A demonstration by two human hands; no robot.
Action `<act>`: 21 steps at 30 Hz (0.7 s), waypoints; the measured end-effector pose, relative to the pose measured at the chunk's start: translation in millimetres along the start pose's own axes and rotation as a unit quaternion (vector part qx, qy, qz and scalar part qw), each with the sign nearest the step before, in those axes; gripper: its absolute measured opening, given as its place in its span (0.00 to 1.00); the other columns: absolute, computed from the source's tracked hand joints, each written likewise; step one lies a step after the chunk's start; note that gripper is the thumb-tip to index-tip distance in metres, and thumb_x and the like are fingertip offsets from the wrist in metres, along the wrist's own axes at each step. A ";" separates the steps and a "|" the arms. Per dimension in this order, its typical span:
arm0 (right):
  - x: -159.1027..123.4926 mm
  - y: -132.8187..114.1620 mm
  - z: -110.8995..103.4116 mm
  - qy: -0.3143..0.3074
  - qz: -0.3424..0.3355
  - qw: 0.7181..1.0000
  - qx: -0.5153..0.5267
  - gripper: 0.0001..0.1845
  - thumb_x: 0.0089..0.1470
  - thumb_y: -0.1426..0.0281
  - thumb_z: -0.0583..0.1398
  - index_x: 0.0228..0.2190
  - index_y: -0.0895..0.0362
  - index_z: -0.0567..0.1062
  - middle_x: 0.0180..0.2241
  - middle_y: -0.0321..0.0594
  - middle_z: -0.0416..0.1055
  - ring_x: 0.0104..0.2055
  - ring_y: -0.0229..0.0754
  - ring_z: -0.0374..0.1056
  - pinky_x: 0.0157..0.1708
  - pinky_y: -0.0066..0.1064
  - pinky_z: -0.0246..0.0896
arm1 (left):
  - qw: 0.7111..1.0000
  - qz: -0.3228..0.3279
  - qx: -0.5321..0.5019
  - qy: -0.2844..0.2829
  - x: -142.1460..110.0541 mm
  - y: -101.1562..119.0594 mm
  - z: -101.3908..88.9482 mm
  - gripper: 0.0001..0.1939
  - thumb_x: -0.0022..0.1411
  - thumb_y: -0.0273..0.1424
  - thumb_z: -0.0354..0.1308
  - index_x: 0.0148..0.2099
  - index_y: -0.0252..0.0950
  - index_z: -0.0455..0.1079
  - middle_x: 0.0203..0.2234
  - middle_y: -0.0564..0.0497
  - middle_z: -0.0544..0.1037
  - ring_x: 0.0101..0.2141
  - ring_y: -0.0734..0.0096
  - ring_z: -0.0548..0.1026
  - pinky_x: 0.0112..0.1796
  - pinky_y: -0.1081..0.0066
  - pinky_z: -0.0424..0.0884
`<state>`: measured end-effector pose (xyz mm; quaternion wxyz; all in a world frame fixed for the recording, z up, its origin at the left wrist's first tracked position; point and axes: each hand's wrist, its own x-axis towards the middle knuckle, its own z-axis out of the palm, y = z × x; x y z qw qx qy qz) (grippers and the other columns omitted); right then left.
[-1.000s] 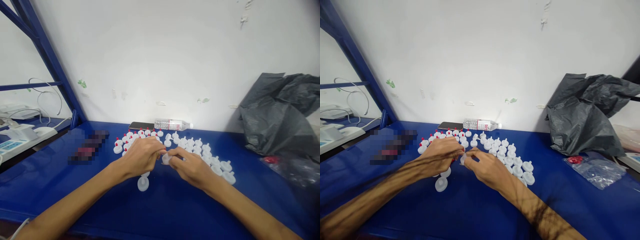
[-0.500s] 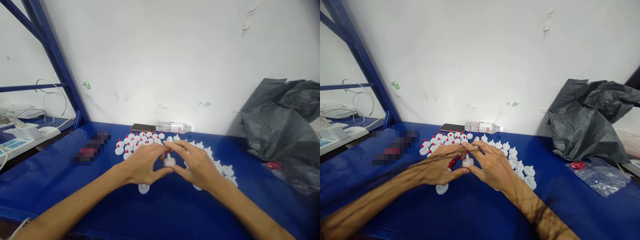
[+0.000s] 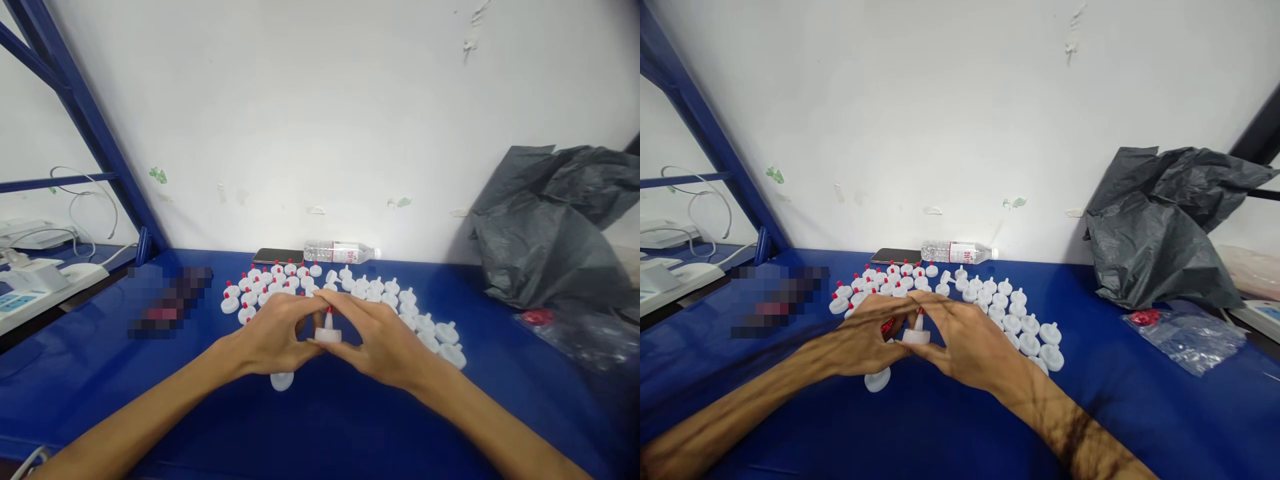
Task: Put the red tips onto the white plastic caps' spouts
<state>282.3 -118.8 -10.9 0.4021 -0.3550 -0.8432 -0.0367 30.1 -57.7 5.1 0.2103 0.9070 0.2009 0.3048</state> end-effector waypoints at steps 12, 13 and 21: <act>-3.0 1.0 1.4 0.024 -0.040 0.999 -0.010 0.29 0.75 0.68 0.75 0.73 0.53 0.85 0.60 0.49 0.97 0.49 0.55 0.98 0.53 0.40 0.98 | 1.000 0.008 -0.006 0.012 -0.8 1.5 0.9 0.09 0.64 0.28 0.71 0.38 0.44 0.73 0.25 0.62 0.75 0.22 0.72 0.67 0.28 0.69 0.65; -2.9 1.6 1.4 0.024 -0.040 0.999 -0.014 0.30 0.75 0.68 0.76 0.73 0.52 0.85 0.60 0.49 0.98 0.49 0.55 0.98 0.53 0.40 0.98 | 1.000 0.015 0.001 0.013 -1.3 1.0 1.2 0.09 0.64 0.27 0.71 0.38 0.44 0.73 0.26 0.61 0.76 0.22 0.72 0.68 0.28 0.69 0.65; 2.5 7.1 -5.3 0.016 -0.061 0.994 -0.090 0.26 0.77 0.66 0.74 0.71 0.51 0.85 0.59 0.48 0.98 0.51 0.56 0.98 0.53 0.46 0.98 | 0.992 0.042 0.115 0.019 -6.1 -2.0 3.8 0.11 0.69 0.27 0.67 0.50 0.48 0.77 0.28 0.58 0.83 0.24 0.62 0.76 0.32 0.63 0.73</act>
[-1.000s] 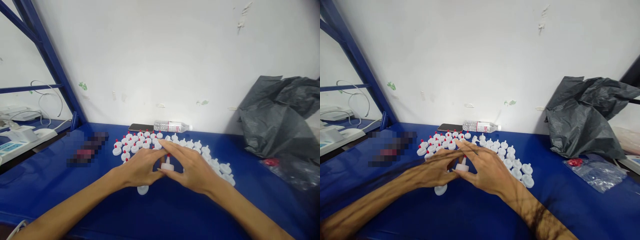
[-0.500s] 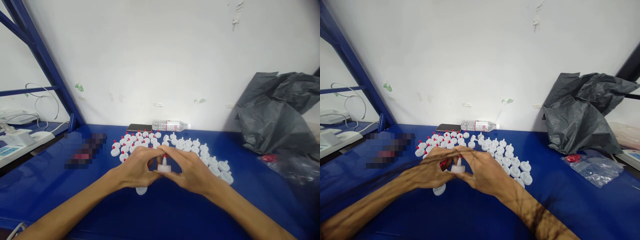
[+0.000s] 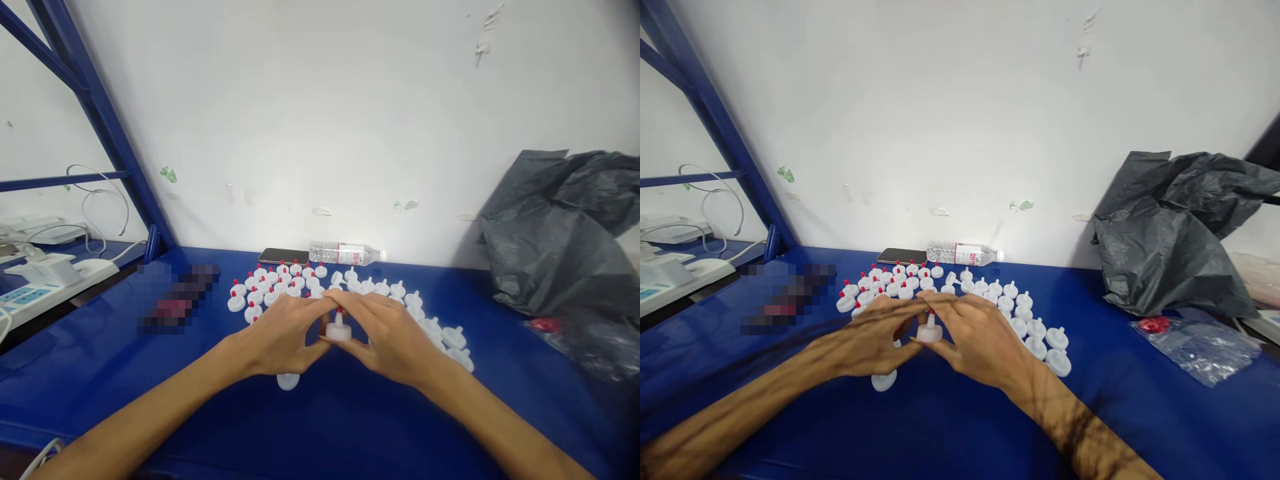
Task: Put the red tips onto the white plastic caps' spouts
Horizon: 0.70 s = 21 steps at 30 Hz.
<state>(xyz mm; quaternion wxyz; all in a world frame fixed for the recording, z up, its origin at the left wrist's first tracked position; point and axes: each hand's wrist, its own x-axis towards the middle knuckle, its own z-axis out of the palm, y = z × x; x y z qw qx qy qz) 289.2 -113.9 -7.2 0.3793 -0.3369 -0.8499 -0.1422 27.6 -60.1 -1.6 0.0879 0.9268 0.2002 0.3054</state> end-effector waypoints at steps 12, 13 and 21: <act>1.3 7.2 1.7 -0.002 -0.014 0.998 -0.058 0.32 0.78 0.72 0.72 0.78 0.48 0.80 0.51 0.41 0.99 0.42 0.53 0.94 0.53 0.47 0.94 | 0.998 0.045 -0.005 0.050 6.2 -8.8 -3.8 0.15 0.93 0.31 0.55 0.58 0.42 0.85 0.44 0.47 0.96 0.37 0.60 0.91 0.39 0.64 0.82; 1.0 7.6 2.2 -0.002 -0.008 0.998 -0.062 0.32 0.79 0.72 0.72 0.78 0.49 0.79 0.50 0.41 0.99 0.43 0.53 0.94 0.53 0.47 0.94 | 0.997 0.042 0.003 0.068 7.4 -11.6 -4.8 0.15 0.93 0.31 0.56 0.58 0.41 0.86 0.42 0.48 0.96 0.35 0.62 0.89 0.39 0.65 0.81; -0.9 9.7 3.7 0.017 0.051 0.994 -0.099 0.25 0.79 0.74 0.68 0.71 0.50 0.84 0.49 0.41 0.98 0.47 0.55 0.94 0.55 0.51 0.92 | 0.937 -0.197 0.194 0.216 11.5 -67.3 -48.5 0.17 0.88 0.36 0.61 0.57 0.41 0.93 0.48 0.47 0.97 0.38 0.61 0.88 0.45 0.65 0.80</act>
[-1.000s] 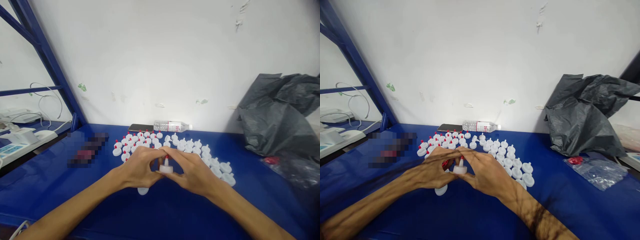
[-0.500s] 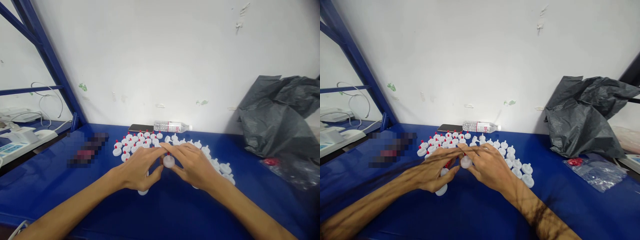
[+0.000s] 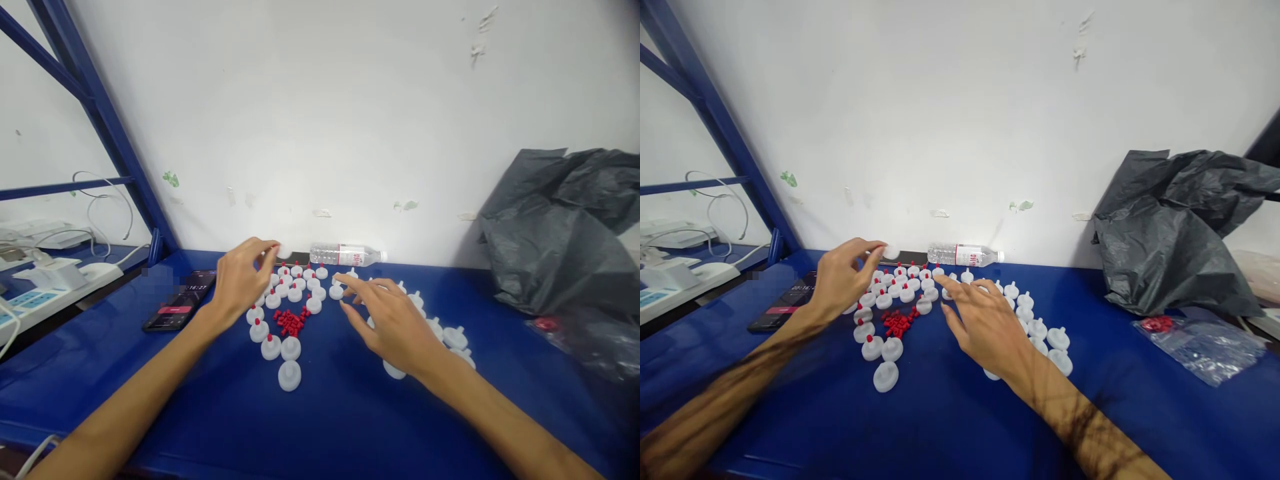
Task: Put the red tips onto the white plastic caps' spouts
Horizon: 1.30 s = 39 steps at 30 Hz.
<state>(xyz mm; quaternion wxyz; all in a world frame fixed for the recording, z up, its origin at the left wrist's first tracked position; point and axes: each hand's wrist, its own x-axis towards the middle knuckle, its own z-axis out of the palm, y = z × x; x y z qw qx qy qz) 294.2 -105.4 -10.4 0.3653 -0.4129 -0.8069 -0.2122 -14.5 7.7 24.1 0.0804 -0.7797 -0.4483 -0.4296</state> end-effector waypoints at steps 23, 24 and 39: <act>1.1 12.0 0.0 -0.027 0.015 0.999 -0.040 0.14 0.77 0.77 0.66 0.49 0.52 0.92 0.41 0.40 0.97 0.41 0.54 0.93 0.53 0.48 0.88 | 0.904 -0.220 0.233 -0.284 20.1 -50.6 -11.0 0.14 0.79 0.27 0.65 0.55 0.33 0.92 0.52 0.24 0.96 0.57 0.24 0.95 0.55 0.47 0.90; 0.8 12.4 0.4 -0.034 0.019 0.998 -0.040 0.14 0.78 0.77 0.66 0.48 0.52 0.93 0.42 0.40 0.97 0.42 0.53 0.93 0.53 0.47 0.88 | 0.906 -0.217 0.232 -0.279 19.9 -49.0 -11.1 0.15 0.81 0.28 0.64 0.58 0.31 0.92 0.55 0.22 0.96 0.57 0.24 0.95 0.55 0.46 0.89; -15.4 19.5 16.5 -0.115 0.023 0.992 -0.034 0.20 0.89 0.65 0.60 0.58 0.47 0.95 0.58 0.44 0.98 0.61 0.56 0.93 0.69 0.57 0.85 | 0.944 0.130 -0.016 -0.302 -2.5 -4.8 6.5 0.16 0.86 0.25 0.61 0.53 0.37 0.93 0.46 0.41 0.95 0.52 0.48 0.86 0.59 0.55 0.81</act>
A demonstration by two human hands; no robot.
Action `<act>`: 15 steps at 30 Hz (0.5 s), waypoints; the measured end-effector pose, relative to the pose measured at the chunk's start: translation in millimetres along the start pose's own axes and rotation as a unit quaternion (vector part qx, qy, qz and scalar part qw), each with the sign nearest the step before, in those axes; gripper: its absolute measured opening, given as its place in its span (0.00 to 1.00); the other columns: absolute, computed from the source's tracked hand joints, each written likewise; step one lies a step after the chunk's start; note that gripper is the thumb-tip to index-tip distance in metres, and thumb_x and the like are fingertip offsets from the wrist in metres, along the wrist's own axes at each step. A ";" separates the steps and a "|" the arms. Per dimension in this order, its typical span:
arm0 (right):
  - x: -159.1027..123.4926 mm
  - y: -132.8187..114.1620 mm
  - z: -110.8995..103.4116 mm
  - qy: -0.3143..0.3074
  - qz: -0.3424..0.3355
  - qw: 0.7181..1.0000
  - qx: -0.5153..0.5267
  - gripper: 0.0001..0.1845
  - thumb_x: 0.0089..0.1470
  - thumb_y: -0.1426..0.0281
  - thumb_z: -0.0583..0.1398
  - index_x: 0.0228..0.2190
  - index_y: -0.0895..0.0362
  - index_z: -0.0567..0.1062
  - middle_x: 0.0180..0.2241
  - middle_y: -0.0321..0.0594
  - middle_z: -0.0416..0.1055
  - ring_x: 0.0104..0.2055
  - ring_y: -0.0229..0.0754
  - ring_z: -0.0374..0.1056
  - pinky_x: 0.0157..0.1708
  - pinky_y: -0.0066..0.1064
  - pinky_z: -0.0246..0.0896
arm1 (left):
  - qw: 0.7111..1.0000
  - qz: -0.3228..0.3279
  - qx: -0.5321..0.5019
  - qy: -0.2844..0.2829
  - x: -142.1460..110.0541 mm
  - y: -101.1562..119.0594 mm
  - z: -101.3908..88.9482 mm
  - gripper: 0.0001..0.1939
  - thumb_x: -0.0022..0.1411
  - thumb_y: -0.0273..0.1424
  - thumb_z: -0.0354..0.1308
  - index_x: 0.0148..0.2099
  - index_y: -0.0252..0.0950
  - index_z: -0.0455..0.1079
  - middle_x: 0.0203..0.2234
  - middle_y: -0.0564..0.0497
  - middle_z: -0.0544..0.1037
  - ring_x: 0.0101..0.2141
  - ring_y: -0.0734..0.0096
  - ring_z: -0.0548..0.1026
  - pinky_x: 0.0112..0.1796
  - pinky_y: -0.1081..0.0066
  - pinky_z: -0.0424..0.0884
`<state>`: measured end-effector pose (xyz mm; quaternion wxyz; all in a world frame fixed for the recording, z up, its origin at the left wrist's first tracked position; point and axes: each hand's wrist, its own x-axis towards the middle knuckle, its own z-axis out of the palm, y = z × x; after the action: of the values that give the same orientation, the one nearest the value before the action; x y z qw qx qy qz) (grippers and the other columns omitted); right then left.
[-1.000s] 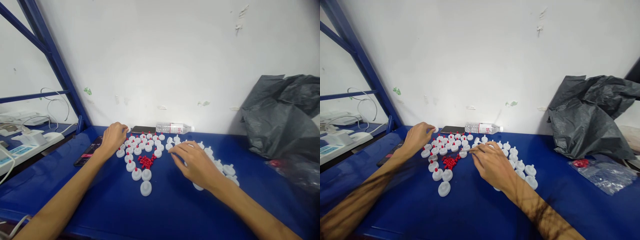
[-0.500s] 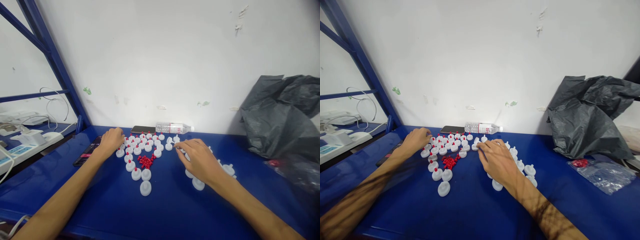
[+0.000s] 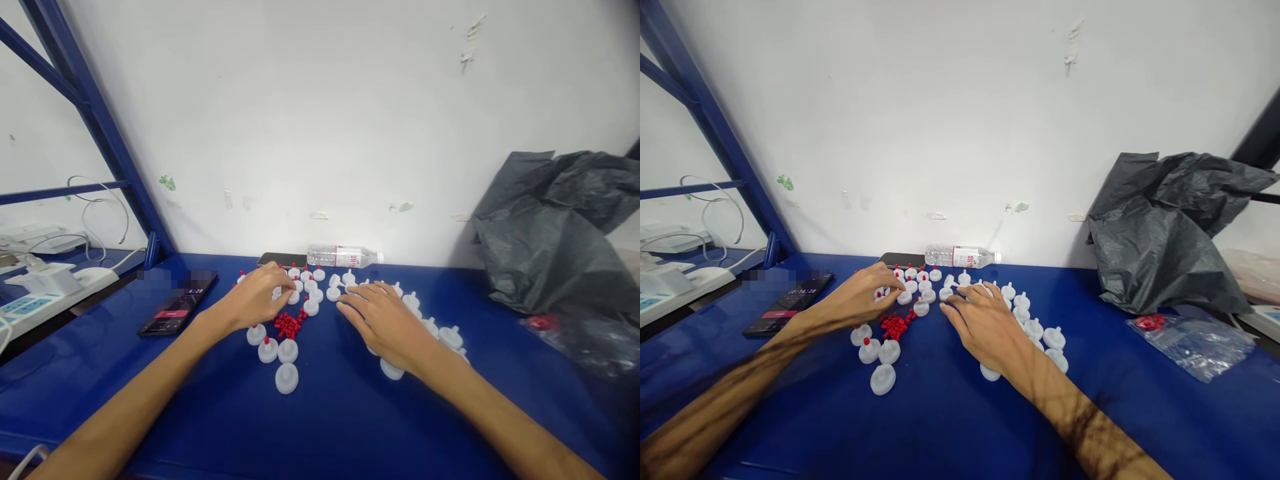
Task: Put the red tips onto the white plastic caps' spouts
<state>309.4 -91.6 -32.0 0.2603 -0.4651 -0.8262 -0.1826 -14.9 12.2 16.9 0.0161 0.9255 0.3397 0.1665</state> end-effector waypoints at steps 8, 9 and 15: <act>4.0 -4.7 -5.3 -0.001 -0.012 1.000 0.013 0.13 0.87 0.69 0.65 0.52 0.50 0.93 0.50 0.38 0.98 0.55 0.52 0.93 0.67 0.53 0.81 | 0.999 0.004 -0.025 -0.021 1.7 6.1 21.1 0.21 0.92 0.30 0.59 0.74 0.39 0.88 0.54 0.41 0.93 0.55 0.48 0.86 0.59 0.55 0.81; 4.9 -5.6 -6.6 -0.002 -0.014 1.000 0.013 0.13 0.86 0.70 0.65 0.51 0.50 0.93 0.49 0.38 0.98 0.54 0.51 0.92 0.66 0.52 0.81 | 0.999 0.007 -0.026 -0.017 1.7 6.4 23.1 0.22 0.93 0.31 0.58 0.77 0.40 0.87 0.56 0.41 0.92 0.56 0.48 0.87 0.60 0.55 0.81; 9.0 -12.9 -11.9 0.010 -0.023 0.999 0.023 0.16 0.87 0.71 0.64 0.47 0.50 0.92 0.45 0.37 0.96 0.48 0.49 0.90 0.69 0.52 0.78 | 0.998 0.022 -0.040 -0.034 3.6 9.0 28.2 0.18 0.93 0.32 0.60 0.69 0.40 0.91 0.56 0.40 0.94 0.56 0.50 0.88 0.59 0.57 0.82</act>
<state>297.4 -98.4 -17.9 0.2752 -0.4378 -0.8380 -0.1744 2.2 10.0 -7.3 0.0611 0.9366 0.3115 0.1484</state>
